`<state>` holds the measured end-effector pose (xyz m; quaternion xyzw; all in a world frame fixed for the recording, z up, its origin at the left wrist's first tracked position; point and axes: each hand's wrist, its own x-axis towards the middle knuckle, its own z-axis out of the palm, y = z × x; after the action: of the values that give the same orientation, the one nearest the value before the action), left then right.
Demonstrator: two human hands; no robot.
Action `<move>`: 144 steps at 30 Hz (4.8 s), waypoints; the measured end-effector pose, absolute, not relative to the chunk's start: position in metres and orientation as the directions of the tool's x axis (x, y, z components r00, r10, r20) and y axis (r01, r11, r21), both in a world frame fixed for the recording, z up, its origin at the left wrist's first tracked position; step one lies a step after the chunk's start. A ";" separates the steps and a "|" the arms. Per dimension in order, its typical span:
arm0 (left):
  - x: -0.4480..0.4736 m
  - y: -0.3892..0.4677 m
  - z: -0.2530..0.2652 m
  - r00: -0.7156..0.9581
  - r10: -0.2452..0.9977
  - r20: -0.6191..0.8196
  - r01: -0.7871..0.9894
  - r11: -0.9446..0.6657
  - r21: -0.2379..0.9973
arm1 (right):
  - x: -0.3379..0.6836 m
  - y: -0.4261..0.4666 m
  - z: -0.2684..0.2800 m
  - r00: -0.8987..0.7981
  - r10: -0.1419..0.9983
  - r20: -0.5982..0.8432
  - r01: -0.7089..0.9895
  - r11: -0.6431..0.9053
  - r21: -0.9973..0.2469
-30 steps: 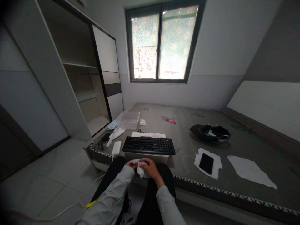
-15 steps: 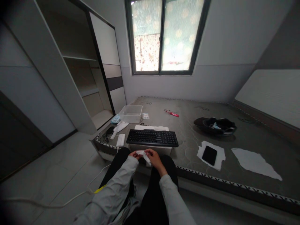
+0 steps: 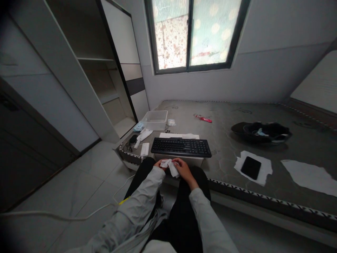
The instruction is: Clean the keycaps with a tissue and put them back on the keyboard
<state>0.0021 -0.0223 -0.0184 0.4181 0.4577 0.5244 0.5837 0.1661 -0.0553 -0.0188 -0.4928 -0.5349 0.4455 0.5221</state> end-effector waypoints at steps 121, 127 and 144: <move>-0.010 0.017 -0.060 -0.253 0.933 -0.256 -0.416 0.134 0.899 | 0.108 0.143 0.041 0.032 0.997 0.075 0.766 0.023 -0.642; -0.014 0.018 -0.062 -0.242 0.936 -0.255 -0.421 0.136 0.897 | 0.106 0.157 0.032 0.055 0.998 -0.013 0.790 -0.051 -0.611; -0.011 0.020 -0.070 -0.240 0.927 -0.289 -0.484 0.144 0.863 | 0.104 0.167 0.027 0.127 0.981 -0.146 0.827 -0.186 -0.530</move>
<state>-0.0113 0.0196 -0.0698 0.2250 0.4922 0.6144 0.5741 0.1041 0.1668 0.0269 -0.7329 -0.6168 0.2365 0.1628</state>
